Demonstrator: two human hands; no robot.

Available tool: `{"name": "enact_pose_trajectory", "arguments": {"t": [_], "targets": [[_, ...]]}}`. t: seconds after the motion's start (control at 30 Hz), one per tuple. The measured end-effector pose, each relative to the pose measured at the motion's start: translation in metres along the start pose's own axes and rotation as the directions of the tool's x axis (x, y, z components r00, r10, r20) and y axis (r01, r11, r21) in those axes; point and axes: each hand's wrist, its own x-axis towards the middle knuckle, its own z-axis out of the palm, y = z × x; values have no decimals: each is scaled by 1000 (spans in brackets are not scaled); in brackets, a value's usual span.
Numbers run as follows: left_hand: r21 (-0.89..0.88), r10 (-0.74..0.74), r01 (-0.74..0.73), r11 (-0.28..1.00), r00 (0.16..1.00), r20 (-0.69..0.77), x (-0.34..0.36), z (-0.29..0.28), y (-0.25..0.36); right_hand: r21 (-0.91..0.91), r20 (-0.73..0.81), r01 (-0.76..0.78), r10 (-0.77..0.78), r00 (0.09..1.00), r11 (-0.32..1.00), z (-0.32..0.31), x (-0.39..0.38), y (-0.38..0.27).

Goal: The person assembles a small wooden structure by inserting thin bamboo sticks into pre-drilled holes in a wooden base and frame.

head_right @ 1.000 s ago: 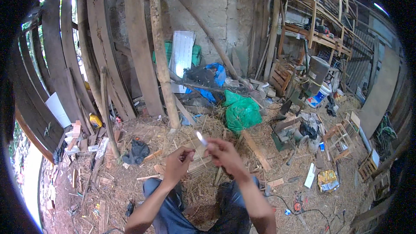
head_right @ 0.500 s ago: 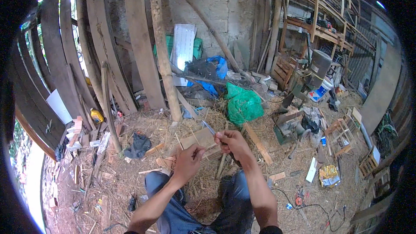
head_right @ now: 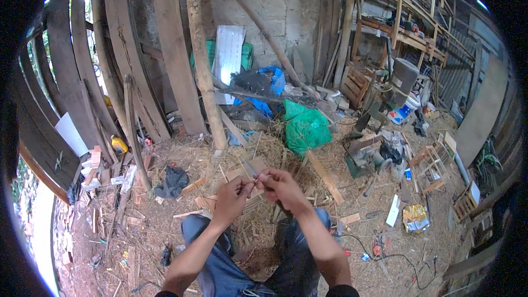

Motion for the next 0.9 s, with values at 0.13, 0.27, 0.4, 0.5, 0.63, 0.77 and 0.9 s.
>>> {"name": "enact_pose_trajectory", "arguments": {"t": [0.13,0.27,0.4,0.5,0.63,0.77,0.9], "targets": [[-116,-64,72,991,995,79,-3,0,-2,-135,-16,-36,35,999,990,-12,2,-1],[0,-40,40,999,998,55,-13,-9,0,-265,-30,-15,7,1000,964,-12,3,-6],[-312,-181,226,923,969,167,-21,-23,-18,-217,-331,181,-246,911,959,-75,0,-32],[-339,-120,162,927,983,140,-11,-26,-27,-187,-280,139,-189,941,972,-49,-3,-27],[-308,-140,191,932,973,182,-3,-13,-20,-125,29,41,-37,999,991,7,-8,-3],[-309,-113,178,934,970,217,-4,-9,-24,-119,-17,12,-15,1000,993,-9,1,-3],[-221,-153,202,954,963,221,-12,-13,-13,-142,-240,107,-139,961,984,-43,5,-10]]}}
